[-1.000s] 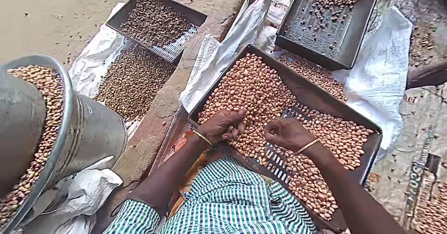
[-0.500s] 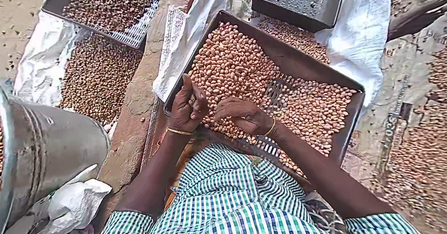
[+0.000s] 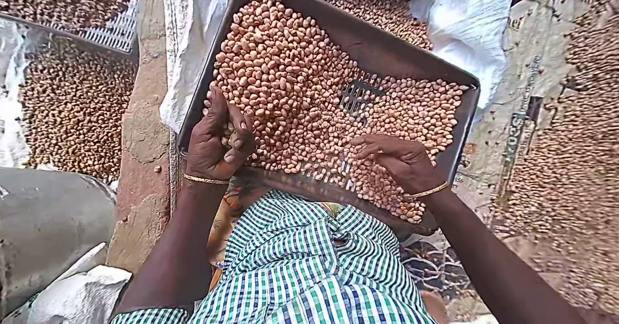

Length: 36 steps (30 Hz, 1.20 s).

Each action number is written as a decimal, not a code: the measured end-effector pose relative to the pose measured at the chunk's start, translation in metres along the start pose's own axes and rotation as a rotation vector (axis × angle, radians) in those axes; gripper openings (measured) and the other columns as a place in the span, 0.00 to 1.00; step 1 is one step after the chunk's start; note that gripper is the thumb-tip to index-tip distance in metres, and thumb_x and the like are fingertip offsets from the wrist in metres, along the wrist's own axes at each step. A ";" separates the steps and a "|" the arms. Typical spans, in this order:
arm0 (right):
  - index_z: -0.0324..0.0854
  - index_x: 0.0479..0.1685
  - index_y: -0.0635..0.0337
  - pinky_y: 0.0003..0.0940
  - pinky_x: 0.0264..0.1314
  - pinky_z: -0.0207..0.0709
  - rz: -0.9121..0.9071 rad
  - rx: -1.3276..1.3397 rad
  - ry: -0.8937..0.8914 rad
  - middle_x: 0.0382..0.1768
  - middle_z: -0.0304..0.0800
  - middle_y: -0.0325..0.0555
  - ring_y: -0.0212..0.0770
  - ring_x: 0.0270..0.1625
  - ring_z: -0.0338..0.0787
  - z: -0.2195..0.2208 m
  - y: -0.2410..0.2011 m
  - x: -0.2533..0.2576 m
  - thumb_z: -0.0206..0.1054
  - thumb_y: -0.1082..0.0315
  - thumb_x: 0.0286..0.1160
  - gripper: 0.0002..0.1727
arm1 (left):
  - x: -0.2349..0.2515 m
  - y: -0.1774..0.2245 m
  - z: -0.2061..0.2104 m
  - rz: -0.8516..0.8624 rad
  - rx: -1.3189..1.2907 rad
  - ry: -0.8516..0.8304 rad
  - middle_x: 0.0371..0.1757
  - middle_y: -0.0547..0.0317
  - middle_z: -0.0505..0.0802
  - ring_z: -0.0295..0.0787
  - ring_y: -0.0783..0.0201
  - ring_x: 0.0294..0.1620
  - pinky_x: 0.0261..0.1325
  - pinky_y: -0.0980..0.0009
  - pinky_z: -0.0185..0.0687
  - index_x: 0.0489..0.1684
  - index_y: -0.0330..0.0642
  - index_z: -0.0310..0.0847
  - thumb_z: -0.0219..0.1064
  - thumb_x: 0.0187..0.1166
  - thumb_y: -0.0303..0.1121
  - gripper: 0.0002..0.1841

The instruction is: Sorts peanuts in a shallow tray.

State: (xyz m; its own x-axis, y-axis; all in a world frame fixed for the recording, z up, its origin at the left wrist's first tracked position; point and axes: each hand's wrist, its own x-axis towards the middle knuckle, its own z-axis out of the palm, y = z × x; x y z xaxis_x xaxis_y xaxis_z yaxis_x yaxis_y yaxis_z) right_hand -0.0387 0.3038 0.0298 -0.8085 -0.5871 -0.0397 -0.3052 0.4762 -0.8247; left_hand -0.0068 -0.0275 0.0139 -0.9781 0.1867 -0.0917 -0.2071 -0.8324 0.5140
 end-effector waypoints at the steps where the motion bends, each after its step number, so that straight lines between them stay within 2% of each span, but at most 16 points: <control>1: 0.88 0.43 0.71 0.24 0.72 0.78 0.151 0.197 0.082 0.56 0.93 0.44 0.28 0.63 0.88 0.008 0.000 0.007 0.53 0.83 0.76 0.15 | 0.001 0.000 -0.002 -0.029 0.009 -0.017 0.14 0.73 0.83 0.76 0.81 0.12 0.15 0.86 0.70 0.17 0.52 0.82 0.38 0.95 0.49 0.33; 3: 0.83 0.50 0.71 0.23 0.56 0.87 0.412 0.457 0.298 0.50 0.92 0.42 0.25 0.47 0.93 0.016 0.009 0.027 0.53 0.86 0.73 0.15 | 0.001 0.002 -0.002 -0.075 0.056 -0.020 0.14 0.73 0.83 0.76 0.82 0.12 0.15 0.87 0.70 0.17 0.52 0.82 0.39 0.95 0.49 0.32; 4: 0.80 0.51 0.69 0.24 0.52 0.88 0.488 0.519 0.439 0.48 0.91 0.41 0.27 0.44 0.93 0.013 0.015 0.036 0.51 0.88 0.72 0.16 | 0.001 0.002 -0.003 -0.094 0.077 -0.019 0.15 0.73 0.84 0.76 0.82 0.13 0.16 0.87 0.70 0.18 0.52 0.82 0.39 0.95 0.48 0.32; 6: 0.77 0.52 0.67 0.25 0.53 0.88 0.465 0.523 0.639 0.47 0.89 0.38 0.28 0.45 0.93 0.001 0.019 0.045 0.50 0.89 0.72 0.17 | 0.000 0.003 -0.003 -0.125 0.105 -0.030 0.18 0.72 0.86 0.78 0.82 0.15 0.18 0.88 0.71 0.20 0.51 0.85 0.42 0.95 0.47 0.30; 8: 0.76 0.55 0.69 0.27 0.58 0.88 0.349 0.421 0.580 0.53 0.88 0.40 0.29 0.50 0.93 -0.001 0.013 0.036 0.52 0.87 0.71 0.16 | 0.000 0.002 -0.004 -0.152 0.104 -0.022 0.18 0.71 0.86 0.77 0.82 0.15 0.17 0.88 0.71 0.20 0.50 0.85 0.43 0.94 0.48 0.30; 10: 0.82 0.55 0.76 0.27 0.66 0.85 0.240 0.173 0.382 0.61 0.88 0.52 0.33 0.60 0.92 0.009 0.007 0.016 0.60 0.83 0.75 0.13 | 0.001 0.001 -0.002 -0.191 0.101 0.021 0.16 0.72 0.82 0.73 0.82 0.11 0.14 0.88 0.68 0.18 0.51 0.81 0.41 0.94 0.49 0.31; 11: 0.86 0.52 0.75 0.30 0.70 0.80 0.175 -0.015 0.291 0.64 0.88 0.59 0.41 0.66 0.89 0.013 0.004 0.006 0.63 0.81 0.77 0.11 | 0.001 0.002 0.000 -0.205 0.096 0.042 0.15 0.72 0.80 0.71 0.82 0.09 0.13 0.89 0.66 0.18 0.50 0.79 0.39 0.95 0.49 0.31; 13: 0.90 0.47 0.74 0.40 0.72 0.78 0.063 -0.279 0.214 0.64 0.88 0.66 0.56 0.67 0.89 0.016 0.003 -0.010 0.67 0.80 0.72 0.10 | 0.000 0.003 -0.001 -0.221 0.065 0.041 0.14 0.71 0.79 0.71 0.81 0.09 0.13 0.89 0.66 0.19 0.49 0.80 0.41 0.95 0.50 0.31; 17: 0.90 0.50 0.77 0.48 0.68 0.83 0.022 -0.442 0.170 0.67 0.87 0.69 0.64 0.65 0.90 0.032 0.014 -0.023 0.66 0.78 0.75 0.12 | -0.002 0.004 -0.005 -0.242 0.114 0.020 0.15 0.73 0.80 0.71 0.83 0.10 0.13 0.89 0.67 0.20 0.50 0.81 0.42 0.94 0.51 0.30; 20: 0.90 0.41 0.78 0.41 0.66 0.84 0.002 -0.377 0.297 0.56 0.93 0.67 0.59 0.61 0.93 0.041 0.022 -0.021 0.66 0.79 0.72 0.09 | -0.003 0.003 -0.004 -0.218 0.150 0.022 0.15 0.73 0.80 0.70 0.83 0.09 0.13 0.89 0.67 0.21 0.50 0.80 0.41 0.95 0.50 0.30; 23: 0.86 0.41 0.73 0.19 0.60 0.80 0.243 -0.061 0.402 0.59 0.90 0.55 0.28 0.57 0.89 0.024 0.007 -0.021 0.66 0.77 0.76 0.06 | -0.004 0.004 -0.005 -0.202 0.138 0.028 0.15 0.72 0.80 0.70 0.82 0.09 0.13 0.89 0.67 0.20 0.49 0.81 0.42 0.94 0.50 0.30; 25: 0.87 0.41 0.72 0.26 0.66 0.78 0.208 -0.113 0.339 0.66 0.87 0.58 0.37 0.64 0.88 0.019 0.007 -0.028 0.67 0.75 0.76 0.07 | -0.005 0.004 -0.005 -0.199 0.149 0.031 0.14 0.72 0.80 0.70 0.82 0.09 0.13 0.89 0.66 0.20 0.49 0.81 0.42 0.95 0.50 0.30; 27: 0.90 0.43 0.75 0.42 0.68 0.81 0.152 -0.245 0.280 0.66 0.87 0.66 0.57 0.66 0.90 0.027 0.000 -0.026 0.68 0.77 0.75 0.09 | -0.003 0.004 -0.005 -0.210 0.175 -0.002 0.15 0.73 0.80 0.70 0.83 0.09 0.13 0.89 0.65 0.21 0.50 0.81 0.42 0.94 0.50 0.29; 30: 0.90 0.44 0.78 0.48 0.70 0.81 0.043 -0.384 0.257 0.65 0.87 0.70 0.66 0.65 0.90 0.047 0.010 -0.017 0.67 0.79 0.74 0.10 | -0.003 0.003 -0.006 -0.191 0.182 -0.020 0.16 0.73 0.80 0.71 0.83 0.09 0.14 0.90 0.67 0.22 0.51 0.81 0.42 0.95 0.50 0.29; 34: 0.89 0.35 0.79 0.47 0.69 0.82 -0.032 -0.407 0.297 0.56 0.91 0.71 0.67 0.63 0.91 0.054 0.020 -0.012 0.65 0.82 0.69 0.07 | -0.001 0.004 -0.008 -0.192 0.183 -0.062 0.16 0.76 0.83 0.73 0.84 0.12 0.15 0.89 0.68 0.20 0.54 0.83 0.45 0.94 0.50 0.28; 36: 0.88 0.35 0.76 0.39 0.62 0.83 0.107 -0.299 0.294 0.59 0.90 0.66 0.54 0.60 0.92 0.040 0.009 -0.017 0.67 0.79 0.72 0.07 | 0.000 0.004 -0.007 -0.195 0.171 -0.075 0.16 0.76 0.83 0.74 0.84 0.13 0.16 0.89 0.69 0.19 0.53 0.84 0.46 0.93 0.50 0.28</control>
State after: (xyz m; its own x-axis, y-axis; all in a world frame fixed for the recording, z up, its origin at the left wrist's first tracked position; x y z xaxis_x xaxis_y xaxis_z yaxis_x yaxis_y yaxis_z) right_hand -0.0076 0.2917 0.0010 -0.9394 -0.3329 0.0821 -0.3090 0.7183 -0.6233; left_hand -0.0081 -0.0340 0.0102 -0.9148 0.3780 -0.1426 -0.3785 -0.6784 0.6297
